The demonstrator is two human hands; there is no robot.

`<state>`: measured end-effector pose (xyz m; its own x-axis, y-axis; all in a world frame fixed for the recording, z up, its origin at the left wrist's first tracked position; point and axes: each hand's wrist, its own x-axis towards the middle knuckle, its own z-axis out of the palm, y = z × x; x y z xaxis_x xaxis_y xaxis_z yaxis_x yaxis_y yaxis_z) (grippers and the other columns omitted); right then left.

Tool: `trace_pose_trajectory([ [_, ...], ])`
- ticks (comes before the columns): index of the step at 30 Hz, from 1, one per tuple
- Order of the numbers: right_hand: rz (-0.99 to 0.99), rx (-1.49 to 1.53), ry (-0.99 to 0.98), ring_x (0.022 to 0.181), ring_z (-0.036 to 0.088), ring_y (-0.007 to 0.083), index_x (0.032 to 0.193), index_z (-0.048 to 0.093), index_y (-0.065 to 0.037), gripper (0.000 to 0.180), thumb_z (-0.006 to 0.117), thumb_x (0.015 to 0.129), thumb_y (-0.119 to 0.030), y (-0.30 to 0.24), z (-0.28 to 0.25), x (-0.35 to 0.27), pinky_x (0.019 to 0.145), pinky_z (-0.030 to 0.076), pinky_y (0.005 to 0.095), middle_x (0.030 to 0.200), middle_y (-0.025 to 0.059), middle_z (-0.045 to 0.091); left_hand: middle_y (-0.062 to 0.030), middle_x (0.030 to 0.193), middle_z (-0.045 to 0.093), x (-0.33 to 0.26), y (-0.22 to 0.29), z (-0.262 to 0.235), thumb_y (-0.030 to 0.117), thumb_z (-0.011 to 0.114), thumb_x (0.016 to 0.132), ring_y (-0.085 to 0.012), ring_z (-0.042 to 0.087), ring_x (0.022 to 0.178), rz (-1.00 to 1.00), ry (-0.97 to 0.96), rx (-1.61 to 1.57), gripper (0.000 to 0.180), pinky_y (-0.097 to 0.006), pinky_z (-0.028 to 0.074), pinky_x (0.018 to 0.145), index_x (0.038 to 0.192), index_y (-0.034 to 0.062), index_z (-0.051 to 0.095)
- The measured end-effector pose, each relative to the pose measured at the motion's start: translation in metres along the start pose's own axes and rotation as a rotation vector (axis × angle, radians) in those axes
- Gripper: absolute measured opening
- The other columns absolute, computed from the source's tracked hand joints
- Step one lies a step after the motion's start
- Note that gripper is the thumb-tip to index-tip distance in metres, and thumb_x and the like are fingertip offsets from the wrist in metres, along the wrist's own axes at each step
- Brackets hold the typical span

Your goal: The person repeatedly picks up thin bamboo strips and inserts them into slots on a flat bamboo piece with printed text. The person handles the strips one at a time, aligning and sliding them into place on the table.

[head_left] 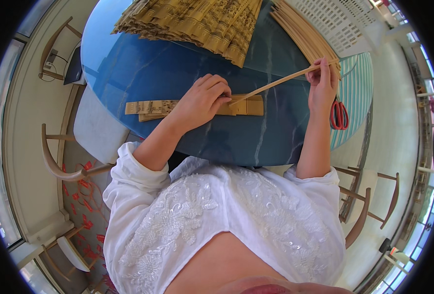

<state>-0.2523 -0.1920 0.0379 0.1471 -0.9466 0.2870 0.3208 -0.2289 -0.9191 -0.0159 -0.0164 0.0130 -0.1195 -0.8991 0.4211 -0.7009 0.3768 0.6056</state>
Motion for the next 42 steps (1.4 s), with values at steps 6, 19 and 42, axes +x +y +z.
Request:
trace_pose_trajectory([
  [6, -0.019, 0.008, 0.020, 0.056, 0.046, 0.0091, 0.081, 0.060, -0.003, 0.029, 0.054, 0.100, -0.024, 0.0034, -0.0052, 0.0026, 0.053, 0.034, 0.0225, 0.066, 0.0024, 0.052, -0.0069, 0.096, 0.057, -0.0049, -0.0054, -0.0040, 0.010, 0.070, 0.081, -0.0265, 0.055, 0.092, 0.039, -0.023, -0.030, 0.010, -0.037, 0.045, 0.083, 0.088, 0.0066, 0.065],
  [19, -0.040, 0.039, 0.040, 0.056, 0.046, 0.0087, 0.080, 0.061, -0.003, 0.028, 0.055, 0.099, -0.022, 0.0011, -0.0060, 0.0031, 0.052, 0.034, 0.0221, 0.066, 0.0025, 0.053, -0.0063, 0.100, 0.058, -0.0058, -0.0028, 0.0011, 0.013, 0.068, 0.083, -0.0257, 0.054, 0.098, 0.059, -0.128, 0.013, 0.008, -0.036, 0.044, 0.088, 0.088, 0.0074, 0.066],
  [42, -0.008, 0.041, -0.020, 0.058, 0.047, 0.0094, 0.081, 0.059, -0.004, 0.028, 0.053, 0.100, -0.023, 0.0020, -0.0039, 0.0009, 0.054, 0.036, 0.0221, 0.069, 0.0033, 0.054, -0.0063, 0.094, 0.055, -0.0061, -0.0062, -0.0015, 0.011, 0.066, 0.084, -0.0267, 0.053, 0.092, 0.047, -0.023, 0.005, 0.008, -0.037, 0.044, 0.084, 0.089, 0.0053, 0.063],
])
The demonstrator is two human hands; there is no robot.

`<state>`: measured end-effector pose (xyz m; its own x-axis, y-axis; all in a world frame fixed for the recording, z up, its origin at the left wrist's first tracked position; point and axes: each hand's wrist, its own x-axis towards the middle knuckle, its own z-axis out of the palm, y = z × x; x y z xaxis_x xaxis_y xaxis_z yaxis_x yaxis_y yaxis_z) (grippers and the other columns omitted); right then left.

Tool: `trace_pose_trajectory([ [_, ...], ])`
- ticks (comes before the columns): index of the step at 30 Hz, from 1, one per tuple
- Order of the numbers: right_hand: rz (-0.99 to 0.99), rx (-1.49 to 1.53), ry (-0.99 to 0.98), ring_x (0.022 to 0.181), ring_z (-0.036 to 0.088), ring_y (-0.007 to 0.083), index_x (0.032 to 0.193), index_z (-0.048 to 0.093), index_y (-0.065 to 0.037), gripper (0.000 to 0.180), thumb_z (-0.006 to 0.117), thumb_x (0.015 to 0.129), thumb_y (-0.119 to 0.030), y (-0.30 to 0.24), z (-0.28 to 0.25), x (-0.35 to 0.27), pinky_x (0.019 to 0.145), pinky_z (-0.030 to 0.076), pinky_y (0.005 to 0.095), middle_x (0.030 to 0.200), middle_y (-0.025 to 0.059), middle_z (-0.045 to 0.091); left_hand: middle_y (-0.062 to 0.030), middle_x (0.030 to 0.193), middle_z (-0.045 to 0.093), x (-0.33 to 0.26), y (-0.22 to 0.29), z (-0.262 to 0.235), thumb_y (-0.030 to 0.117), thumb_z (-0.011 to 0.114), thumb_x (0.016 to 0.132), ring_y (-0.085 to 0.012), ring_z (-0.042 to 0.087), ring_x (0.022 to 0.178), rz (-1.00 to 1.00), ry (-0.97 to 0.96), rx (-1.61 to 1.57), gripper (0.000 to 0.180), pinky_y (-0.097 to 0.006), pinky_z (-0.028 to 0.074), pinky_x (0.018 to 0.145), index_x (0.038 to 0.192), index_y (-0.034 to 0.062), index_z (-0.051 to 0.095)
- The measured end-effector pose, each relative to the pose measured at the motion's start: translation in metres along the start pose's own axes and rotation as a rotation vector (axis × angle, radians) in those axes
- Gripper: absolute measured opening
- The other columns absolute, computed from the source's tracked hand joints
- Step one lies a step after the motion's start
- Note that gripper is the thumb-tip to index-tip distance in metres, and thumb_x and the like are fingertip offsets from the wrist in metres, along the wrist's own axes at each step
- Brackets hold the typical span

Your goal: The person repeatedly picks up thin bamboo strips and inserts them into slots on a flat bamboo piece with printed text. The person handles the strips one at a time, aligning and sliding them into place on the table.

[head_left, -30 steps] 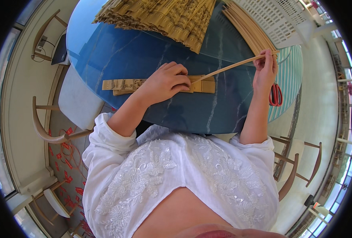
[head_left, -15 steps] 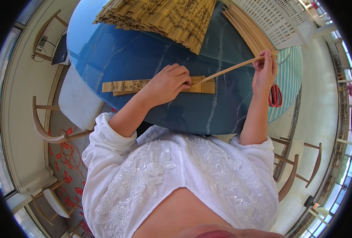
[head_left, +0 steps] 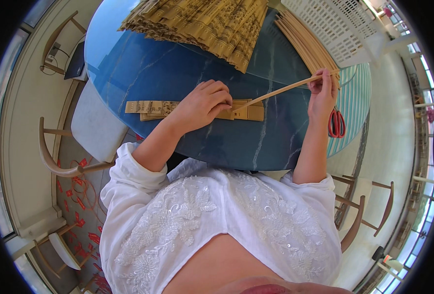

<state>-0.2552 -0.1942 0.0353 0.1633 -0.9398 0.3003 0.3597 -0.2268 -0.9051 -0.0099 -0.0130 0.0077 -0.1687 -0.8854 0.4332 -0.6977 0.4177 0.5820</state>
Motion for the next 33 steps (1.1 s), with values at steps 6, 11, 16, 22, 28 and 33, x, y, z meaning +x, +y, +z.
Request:
trace_pose_trajectory([
  [6, -0.005, -0.013, -0.003, 0.058, 0.046, 0.0098, 0.082, 0.059, -0.003, 0.028, 0.053, 0.100, -0.022, -0.001, 0.000, 0.000, 0.054, 0.036, 0.0228, 0.068, 0.0037, 0.053, -0.0050, 0.097, 0.058, -0.002, -0.003, 0.000, 0.014, 0.068, 0.082, -0.0253, 0.055, 0.094, 0.050, -0.069, -0.002, 0.009, -0.036, 0.045, 0.085, 0.087, 0.0075, 0.067],
  [11, 0.004, -0.007, 0.004, 0.057, 0.045, 0.0101, 0.083, 0.059, -0.001, 0.029, 0.052, 0.101, -0.022, -0.002, 0.002, 0.000, 0.053, 0.035, 0.0242, 0.065, 0.0039, 0.051, -0.0066, 0.101, 0.059, -0.003, -0.002, -0.004, 0.013, 0.069, 0.083, -0.0263, 0.055, 0.097, 0.060, -0.118, -0.005, 0.008, -0.036, 0.044, 0.088, 0.087, 0.0069, 0.067],
  [16, -0.013, -0.006, -0.026, 0.058, 0.047, 0.0098, 0.082, 0.060, -0.002, 0.028, 0.052, 0.101, -0.023, 0.002, -0.002, 0.001, 0.053, 0.035, 0.0227, 0.069, 0.0040, 0.054, -0.0050, 0.099, 0.059, -0.002, -0.002, -0.005, 0.015, 0.068, 0.082, -0.0255, 0.055, 0.097, 0.091, -0.111, 0.014, 0.009, -0.037, 0.045, 0.088, 0.087, 0.0071, 0.066],
  [22, 0.012, -0.025, -0.011, 0.057, 0.046, 0.0105, 0.084, 0.059, -0.001, 0.030, 0.051, 0.102, -0.023, -0.001, 0.002, -0.001, 0.054, 0.035, 0.0247, 0.064, 0.0044, 0.051, -0.0051, 0.100, 0.058, -0.002, 0.002, -0.006, 0.014, 0.067, 0.083, -0.0256, 0.055, 0.097, 0.041, -0.137, 0.006, 0.010, -0.037, 0.044, 0.088, 0.087, 0.0056, 0.064],
  [28, 0.016, 0.000, -0.036, 0.058, 0.048, 0.0110, 0.084, 0.060, -0.001, 0.029, 0.051, 0.101, -0.023, 0.000, 0.001, -0.002, 0.054, 0.037, 0.0250, 0.068, 0.0046, 0.054, -0.0068, 0.097, 0.057, -0.002, 0.000, -0.006, 0.011, 0.064, 0.085, -0.0272, 0.055, 0.096, -0.022, -0.058, 0.027, 0.008, -0.038, 0.043, 0.086, 0.088, 0.0039, 0.061],
  [33, 0.001, 0.071, -0.091, 0.059, 0.050, 0.0117, 0.086, 0.061, 0.000, 0.028, 0.051, 0.101, -0.022, 0.000, -0.004, 0.000, 0.056, 0.040, 0.0259, 0.072, 0.0058, 0.056, -0.0084, 0.094, 0.056, 0.000, 0.000, -0.006, 0.009, 0.062, 0.087, -0.0283, 0.055, 0.095, -0.069, 0.028, 0.001, 0.007, -0.038, 0.043, 0.086, 0.089, 0.0035, 0.058],
])
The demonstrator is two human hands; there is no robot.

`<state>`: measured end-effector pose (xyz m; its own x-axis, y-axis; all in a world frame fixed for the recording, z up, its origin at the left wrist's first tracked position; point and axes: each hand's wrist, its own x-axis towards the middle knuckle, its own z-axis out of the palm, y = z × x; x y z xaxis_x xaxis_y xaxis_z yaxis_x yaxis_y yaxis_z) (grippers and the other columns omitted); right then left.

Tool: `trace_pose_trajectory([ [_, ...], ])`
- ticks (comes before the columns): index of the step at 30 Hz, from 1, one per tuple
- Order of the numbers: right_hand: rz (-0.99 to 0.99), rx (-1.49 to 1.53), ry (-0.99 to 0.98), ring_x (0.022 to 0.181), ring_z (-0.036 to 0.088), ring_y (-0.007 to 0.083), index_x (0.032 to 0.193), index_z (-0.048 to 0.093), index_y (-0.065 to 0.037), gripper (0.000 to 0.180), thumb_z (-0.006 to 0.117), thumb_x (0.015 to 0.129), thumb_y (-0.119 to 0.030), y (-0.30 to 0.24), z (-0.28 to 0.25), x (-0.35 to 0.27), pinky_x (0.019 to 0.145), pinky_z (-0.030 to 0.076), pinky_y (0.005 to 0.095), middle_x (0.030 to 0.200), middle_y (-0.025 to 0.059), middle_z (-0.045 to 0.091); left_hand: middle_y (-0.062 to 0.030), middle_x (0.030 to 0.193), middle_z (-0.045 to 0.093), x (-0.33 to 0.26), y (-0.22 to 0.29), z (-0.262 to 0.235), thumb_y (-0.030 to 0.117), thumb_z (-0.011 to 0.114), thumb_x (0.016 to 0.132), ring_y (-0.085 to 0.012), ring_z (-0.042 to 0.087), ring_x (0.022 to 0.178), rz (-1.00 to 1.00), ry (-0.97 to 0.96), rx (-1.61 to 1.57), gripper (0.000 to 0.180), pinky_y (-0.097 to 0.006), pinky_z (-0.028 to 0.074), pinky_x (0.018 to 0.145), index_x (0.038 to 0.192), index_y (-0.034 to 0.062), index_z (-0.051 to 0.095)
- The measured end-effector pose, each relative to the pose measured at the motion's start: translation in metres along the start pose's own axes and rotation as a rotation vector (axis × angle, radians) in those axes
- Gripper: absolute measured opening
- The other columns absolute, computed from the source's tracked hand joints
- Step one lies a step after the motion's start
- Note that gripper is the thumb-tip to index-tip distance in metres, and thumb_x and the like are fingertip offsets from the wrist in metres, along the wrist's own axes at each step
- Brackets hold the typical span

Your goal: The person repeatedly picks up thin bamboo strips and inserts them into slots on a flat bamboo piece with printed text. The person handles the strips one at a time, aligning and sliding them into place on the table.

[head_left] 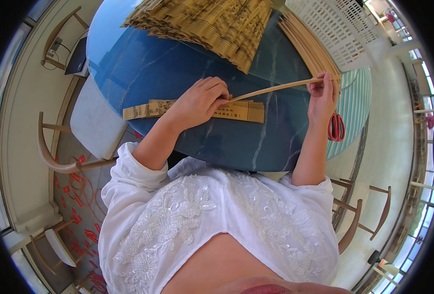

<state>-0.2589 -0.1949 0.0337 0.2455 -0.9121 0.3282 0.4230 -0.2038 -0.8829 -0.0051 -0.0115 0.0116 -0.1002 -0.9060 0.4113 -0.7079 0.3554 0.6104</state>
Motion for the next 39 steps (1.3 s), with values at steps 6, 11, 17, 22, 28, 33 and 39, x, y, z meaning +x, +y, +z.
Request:
trace_pose_trajectory([
  [6, 0.040, 0.012, -0.109, 0.065, 0.056, 0.0138, 0.092, 0.061, 0.000, 0.026, 0.049, 0.102, -0.022, 0.003, 0.006, -0.005, 0.061, 0.044, 0.0265, 0.077, 0.0072, 0.060, -0.0090, 0.094, 0.056, -0.001, -0.002, 0.001, 0.007, 0.062, 0.086, -0.0292, 0.056, 0.090, -0.012, 0.072, -0.022, 0.009, -0.038, 0.044, 0.083, 0.090, 0.0037, 0.055],
  [11, 0.245, -0.034, -0.343, 0.075, 0.061, 0.0158, 0.100, 0.061, -0.001, 0.023, 0.048, 0.102, -0.020, 0.011, 0.026, -0.019, 0.069, 0.049, 0.0279, 0.084, 0.0101, 0.065, -0.0087, 0.096, 0.057, 0.001, 0.000, -0.002, 0.005, 0.064, 0.084, -0.0283, 0.057, 0.086, -0.005, 0.164, 0.033, 0.010, -0.037, 0.044, 0.079, 0.091, 0.0044, 0.056],
  [17, 0.267, 0.078, -0.274, 0.074, 0.061, 0.0150, 0.102, 0.061, -0.001, 0.022, 0.049, 0.101, -0.019, 0.017, 0.025, -0.018, 0.070, 0.049, 0.0278, 0.083, 0.0107, 0.066, -0.0039, 0.082, 0.059, 0.003, 0.005, -0.004, 0.010, 0.065, 0.086, -0.0236, 0.057, 0.082, -0.105, 0.357, 0.121, 0.008, -0.034, 0.041, 0.074, 0.091, 0.0077, 0.061],
  [22, 0.236, 0.117, -0.216, 0.073, 0.060, 0.0142, 0.100, 0.062, -0.001, 0.023, 0.050, 0.101, -0.020, 0.014, 0.014, -0.009, 0.069, 0.049, 0.0273, 0.080, 0.0093, 0.065, -0.0023, 0.073, 0.059, -0.001, -0.005, -0.005, 0.012, 0.069, 0.083, -0.0217, 0.057, 0.074, -0.077, 0.387, 0.248, 0.009, -0.034, 0.039, 0.070, 0.080, 0.0072, 0.063],
  [28, 0.383, 0.006, -0.384, 0.076, 0.059, 0.0124, 0.106, 0.064, -0.001, 0.023, 0.055, 0.099, -0.021, 0.018, 0.030, -0.021, 0.070, 0.049, 0.0258, 0.084, 0.0071, 0.065, -0.0035, 0.075, 0.061, -0.001, -0.003, -0.004, 0.012, 0.069, 0.083, -0.0222, 0.058, 0.075, -0.100, 0.388, 0.237, 0.010, -0.034, 0.040, 0.070, 0.080, 0.0069, 0.061],
  [33, 0.483, 0.010, -0.398, 0.075, 0.058, 0.0107, 0.109, 0.065, -0.002, 0.023, 0.059, 0.097, -0.020, 0.015, 0.041, -0.026, 0.071, 0.049, 0.0242, 0.084, 0.0046, 0.064, -0.0053, 0.076, 0.060, -0.002, -0.007, 0.000, 0.011, 0.066, 0.085, -0.0237, 0.059, 0.076, -0.080, 0.412, 0.244, 0.008, -0.035, 0.041, 0.070, 0.084, 0.0063, 0.061],
  [39, 0.362, 0.198, -0.253, 0.072, 0.057, 0.0108, 0.099, 0.064, -0.002, 0.016, 0.059, 0.097, -0.017, 0.016, 0.023, -0.013, 0.068, 0.049, 0.0241, 0.079, 0.0031, 0.061, -0.0037, 0.075, 0.060, -0.001, -0.007, -0.004, 0.012, 0.066, 0.086, -0.0223, 0.059, 0.076, -0.057, 0.440, 0.315, 0.009, -0.035, 0.040, 0.069, 0.083, 0.0077, 0.059],
])
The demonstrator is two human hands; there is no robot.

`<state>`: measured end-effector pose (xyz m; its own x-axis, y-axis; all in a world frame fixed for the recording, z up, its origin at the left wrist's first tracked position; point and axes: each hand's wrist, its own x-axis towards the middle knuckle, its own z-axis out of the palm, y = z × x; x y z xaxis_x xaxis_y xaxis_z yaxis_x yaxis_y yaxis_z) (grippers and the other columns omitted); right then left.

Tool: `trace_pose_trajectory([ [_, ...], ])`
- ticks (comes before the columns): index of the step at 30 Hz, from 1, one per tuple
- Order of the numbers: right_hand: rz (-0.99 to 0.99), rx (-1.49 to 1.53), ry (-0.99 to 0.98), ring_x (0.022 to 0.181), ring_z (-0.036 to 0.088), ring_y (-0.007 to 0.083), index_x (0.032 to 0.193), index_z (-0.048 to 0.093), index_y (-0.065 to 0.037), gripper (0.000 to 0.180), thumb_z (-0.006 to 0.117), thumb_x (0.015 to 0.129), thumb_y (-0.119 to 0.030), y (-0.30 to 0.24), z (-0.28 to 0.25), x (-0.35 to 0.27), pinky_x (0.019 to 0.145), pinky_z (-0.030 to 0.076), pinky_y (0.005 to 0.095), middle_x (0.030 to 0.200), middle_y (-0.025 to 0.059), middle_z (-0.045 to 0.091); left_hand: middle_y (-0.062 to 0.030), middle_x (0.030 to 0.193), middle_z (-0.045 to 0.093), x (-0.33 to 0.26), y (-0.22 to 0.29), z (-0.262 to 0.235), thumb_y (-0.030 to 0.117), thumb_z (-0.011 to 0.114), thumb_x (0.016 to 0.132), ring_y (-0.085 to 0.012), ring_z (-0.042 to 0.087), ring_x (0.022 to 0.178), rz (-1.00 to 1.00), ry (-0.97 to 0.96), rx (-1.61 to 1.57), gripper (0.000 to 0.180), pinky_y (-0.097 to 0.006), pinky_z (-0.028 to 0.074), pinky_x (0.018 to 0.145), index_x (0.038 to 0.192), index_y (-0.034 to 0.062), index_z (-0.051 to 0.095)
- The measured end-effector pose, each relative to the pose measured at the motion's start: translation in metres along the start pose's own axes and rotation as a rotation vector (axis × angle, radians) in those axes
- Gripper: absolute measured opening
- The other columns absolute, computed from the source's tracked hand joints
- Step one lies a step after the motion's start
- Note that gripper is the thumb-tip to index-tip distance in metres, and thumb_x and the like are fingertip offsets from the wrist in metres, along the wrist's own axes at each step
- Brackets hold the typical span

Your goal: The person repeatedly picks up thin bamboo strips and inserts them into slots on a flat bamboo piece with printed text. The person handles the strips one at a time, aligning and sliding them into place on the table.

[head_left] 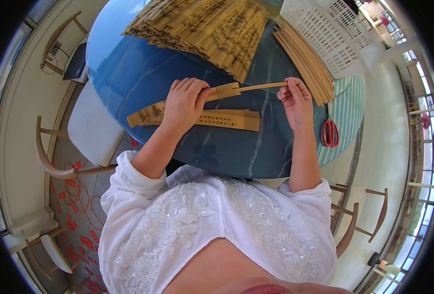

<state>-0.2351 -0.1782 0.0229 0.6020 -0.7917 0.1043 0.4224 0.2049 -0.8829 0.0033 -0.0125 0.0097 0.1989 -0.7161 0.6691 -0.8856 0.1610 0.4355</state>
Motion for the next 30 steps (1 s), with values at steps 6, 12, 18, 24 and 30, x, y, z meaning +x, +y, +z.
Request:
trace_pose_trajectory([
  [6, 0.194, -0.195, -0.112, 0.072, 0.058, 0.0098, 0.095, 0.065, -0.003, 0.012, 0.062, 0.095, -0.015, 0.004, 0.014, -0.005, 0.068, 0.048, 0.0227, 0.079, 0.0030, 0.063, -0.0031, 0.074, 0.059, 0.001, 0.004, 0.001, 0.013, 0.066, 0.085, -0.0221, 0.058, 0.074, 0.048, -0.025, 0.031, 0.010, -0.035, 0.040, 0.070, 0.082, 0.0080, 0.059],
  [12, 0.302, -0.332, -0.270, 0.074, 0.059, 0.0078, 0.106, 0.063, -0.003, 0.017, 0.065, 0.092, -0.011, 0.007, 0.031, -0.009, 0.070, 0.048, 0.0213, 0.083, 0.0025, 0.065, -0.0027, 0.073, 0.058, 0.001, 0.014, 0.000, 0.013, 0.067, 0.085, -0.0218, 0.057, 0.073, 0.114, -0.059, 0.024, 0.009, -0.035, 0.041, 0.071, 0.082, 0.0081, 0.060],
  [18, 0.287, -0.312, -0.370, 0.074, 0.057, 0.0060, 0.113, 0.061, -0.004, 0.027, 0.070, 0.089, -0.014, 0.008, 0.025, -0.009, 0.069, 0.046, 0.0208, 0.083, 0.0007, 0.065, -0.0027, 0.074, 0.060, 0.001, 0.016, 0.000, 0.011, 0.068, 0.083, -0.0222, 0.057, 0.072, 0.140, -0.071, -0.016, 0.008, -0.035, 0.042, 0.071, 0.082, 0.0080, 0.061],
  [24, 0.343, -0.355, -0.465, 0.079, 0.055, 0.0031, 0.108, 0.065, -0.005, 0.027, 0.075, 0.085, -0.016, 0.010, 0.031, -0.014, 0.073, 0.043, 0.0201, 0.084, -0.0034, 0.063, -0.0028, 0.074, 0.060, 0.000, 0.023, -0.001, 0.010, 0.069, 0.081, -0.0226, 0.057, 0.071, 0.193, -0.094, -0.060, 0.009, -0.036, 0.042, 0.071, 0.082, 0.0082, 0.061],
  [30, 0.307, -0.422, -0.460, 0.085, 0.059, 0.0044, 0.106, 0.067, -0.003, 0.023, 0.073, 0.086, -0.013, 0.013, 0.029, -0.015, 0.076, 0.046, 0.0211, 0.091, -0.0002, 0.067, -0.0030, 0.075, 0.060, -0.001, 0.022, 0.000, 0.009, 0.069, 0.081, -0.0225, 0.057, 0.071, 0.243, -0.086, -0.038, 0.009, -0.035, 0.042, 0.071, 0.084, 0.0087, 0.061],
])
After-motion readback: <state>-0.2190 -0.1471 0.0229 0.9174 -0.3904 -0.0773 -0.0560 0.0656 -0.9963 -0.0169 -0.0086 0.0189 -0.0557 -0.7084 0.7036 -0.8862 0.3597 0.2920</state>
